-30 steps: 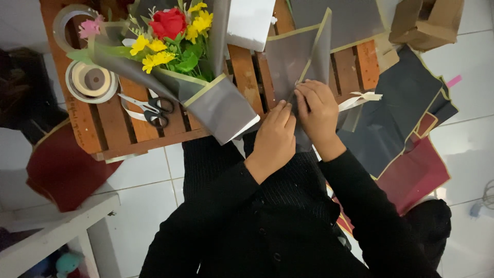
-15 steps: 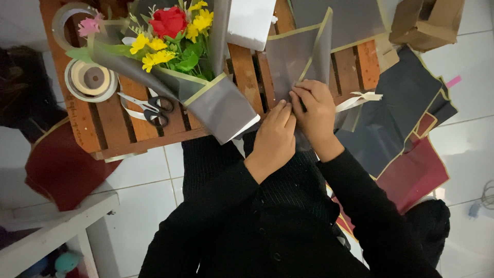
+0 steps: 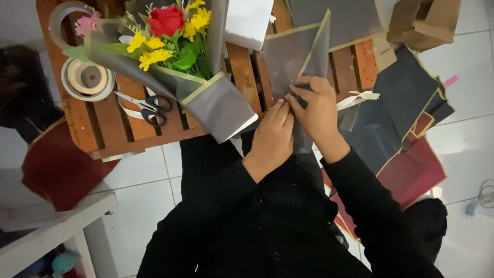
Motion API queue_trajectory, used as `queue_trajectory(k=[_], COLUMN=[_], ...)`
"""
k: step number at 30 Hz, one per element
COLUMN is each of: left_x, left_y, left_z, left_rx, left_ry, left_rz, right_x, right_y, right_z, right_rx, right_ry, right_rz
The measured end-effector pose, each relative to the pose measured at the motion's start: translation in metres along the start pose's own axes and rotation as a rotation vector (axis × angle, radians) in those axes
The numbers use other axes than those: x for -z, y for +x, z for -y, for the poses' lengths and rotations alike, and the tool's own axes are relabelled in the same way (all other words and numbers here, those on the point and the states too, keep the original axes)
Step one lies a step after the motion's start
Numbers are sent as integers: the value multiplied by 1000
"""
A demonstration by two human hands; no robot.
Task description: Wrapping a small bouquet of flowers with decorative paper and securing it with tape
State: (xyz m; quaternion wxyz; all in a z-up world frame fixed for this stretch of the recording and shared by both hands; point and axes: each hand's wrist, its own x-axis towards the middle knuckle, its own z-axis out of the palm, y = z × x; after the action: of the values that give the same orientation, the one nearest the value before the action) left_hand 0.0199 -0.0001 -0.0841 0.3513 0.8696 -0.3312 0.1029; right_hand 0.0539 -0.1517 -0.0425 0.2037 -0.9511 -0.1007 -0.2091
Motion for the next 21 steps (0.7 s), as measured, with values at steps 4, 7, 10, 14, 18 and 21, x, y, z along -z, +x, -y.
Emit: queue_trajectory(k=[4, 7, 10, 14, 18, 21], left_x=[4, 17, 23, 10, 15, 21], left_y=[0, 5, 7, 2, 5, 7], left_z=[-2, -8, -11, -9, -8, -11], left_rx=[-1, -6, 2, 2, -1, 12], left_ry=[-19, -16, 10, -33, -2, 14], left_rz=[-29, -14, -1, -52, -22, -15], right_x=[7, 17, 19, 29, 35, 45], right_y=[4, 12, 12, 6, -4, -1], right_z=[3, 8, 6, 13, 24, 36], right_rx=[-16, -10, -37, 2, 51, 64], right_ry=[2, 9, 11, -67, -262, -244], right_rz=[26, 61, 137, 197, 222, 212])
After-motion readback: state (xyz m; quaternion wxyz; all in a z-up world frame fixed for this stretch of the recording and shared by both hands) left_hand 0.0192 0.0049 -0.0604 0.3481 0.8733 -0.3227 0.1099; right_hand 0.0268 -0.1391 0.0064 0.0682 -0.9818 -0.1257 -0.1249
